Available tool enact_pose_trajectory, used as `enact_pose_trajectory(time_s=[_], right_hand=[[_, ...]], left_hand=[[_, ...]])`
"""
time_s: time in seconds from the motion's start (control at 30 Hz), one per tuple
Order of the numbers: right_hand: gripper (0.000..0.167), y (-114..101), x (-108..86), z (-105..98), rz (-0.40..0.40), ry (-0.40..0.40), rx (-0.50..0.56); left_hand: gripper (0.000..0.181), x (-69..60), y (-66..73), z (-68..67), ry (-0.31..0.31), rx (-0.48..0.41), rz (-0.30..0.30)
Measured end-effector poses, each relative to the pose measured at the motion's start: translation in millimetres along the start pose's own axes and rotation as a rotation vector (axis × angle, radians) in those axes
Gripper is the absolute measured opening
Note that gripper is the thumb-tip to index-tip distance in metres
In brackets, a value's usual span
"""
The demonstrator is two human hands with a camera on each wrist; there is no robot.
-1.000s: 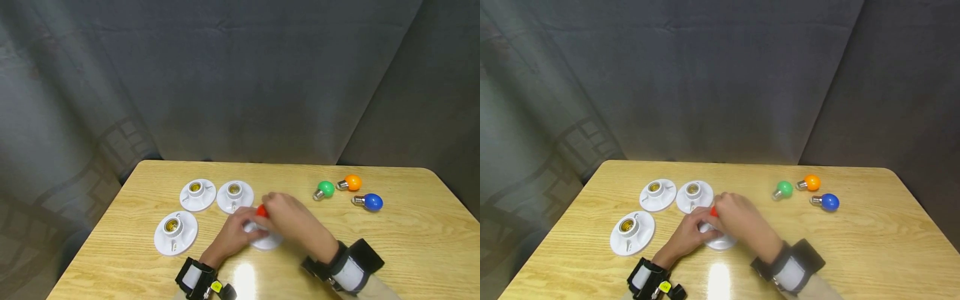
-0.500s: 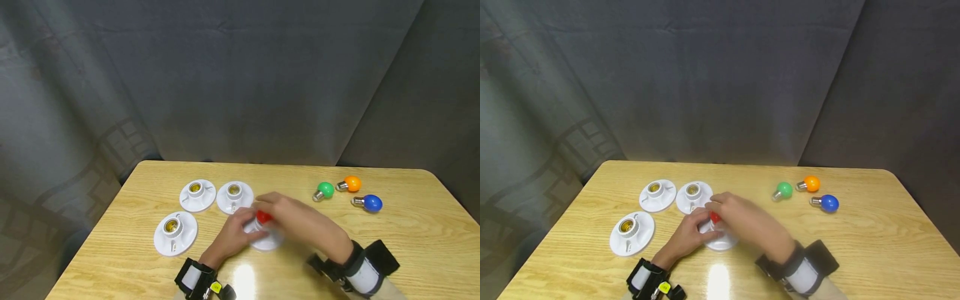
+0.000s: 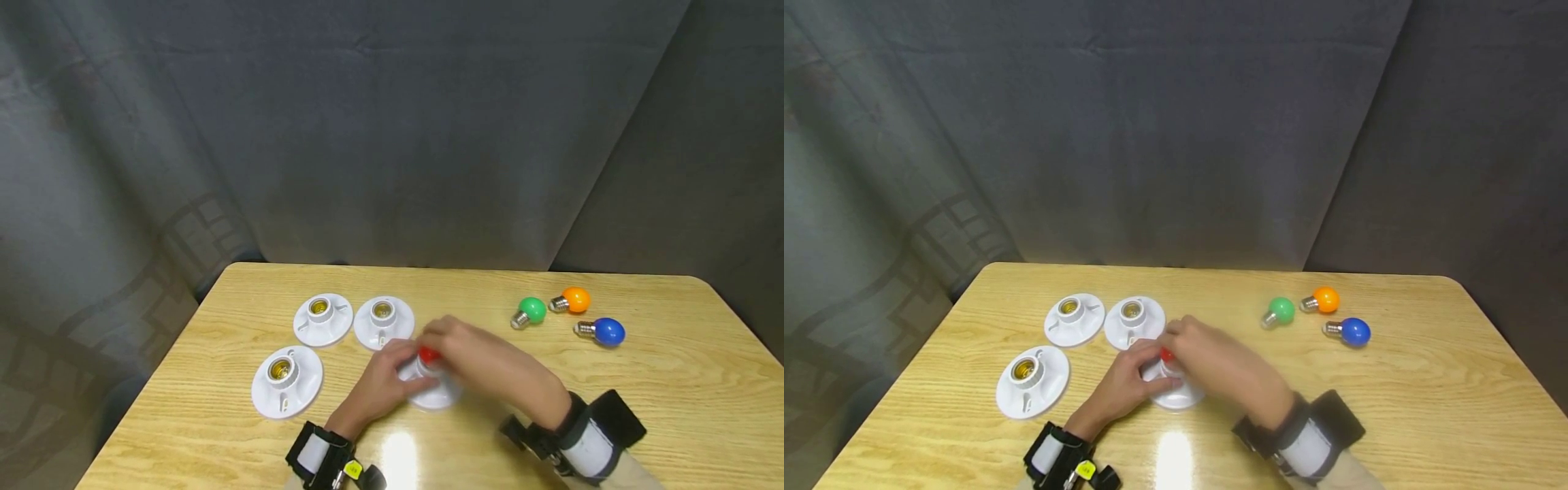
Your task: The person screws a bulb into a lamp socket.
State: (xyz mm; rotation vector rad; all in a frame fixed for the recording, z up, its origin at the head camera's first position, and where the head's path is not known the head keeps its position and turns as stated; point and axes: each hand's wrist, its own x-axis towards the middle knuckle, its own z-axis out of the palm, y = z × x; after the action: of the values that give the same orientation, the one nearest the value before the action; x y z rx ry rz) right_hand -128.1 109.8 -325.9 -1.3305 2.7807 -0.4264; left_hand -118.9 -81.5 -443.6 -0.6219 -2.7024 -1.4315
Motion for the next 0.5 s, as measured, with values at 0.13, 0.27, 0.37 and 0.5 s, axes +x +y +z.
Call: enact_pose_trajectory(time_s=[0.13, 0.27, 0.37, 0.5], right_hand=[[0.025, 0.6, 0.5, 2.7, -0.005, 0.037, -0.028], [0.021, 0.3, 1.6, 5.9, 0.001, 0.073, -0.054], [0.019, -0.1, 2.8, 8.4, 0.016, 0.096, -0.058], [0.017, -0.6, 4.6, 10.9, 0.043, 0.115, -0.046]], left_hand=[[0.053, 0.2, 0.0, 0.1, -0.002, 0.009, 0.008], [0.050, 0.1, 0.0, 0.4, 0.001, 0.022, 0.019], [0.048, 0.4, -0.3, 0.7, 0.007, 0.022, 0.037], [0.049, 0.6, -0.5, 0.8, 0.010, 0.012, 0.048]])
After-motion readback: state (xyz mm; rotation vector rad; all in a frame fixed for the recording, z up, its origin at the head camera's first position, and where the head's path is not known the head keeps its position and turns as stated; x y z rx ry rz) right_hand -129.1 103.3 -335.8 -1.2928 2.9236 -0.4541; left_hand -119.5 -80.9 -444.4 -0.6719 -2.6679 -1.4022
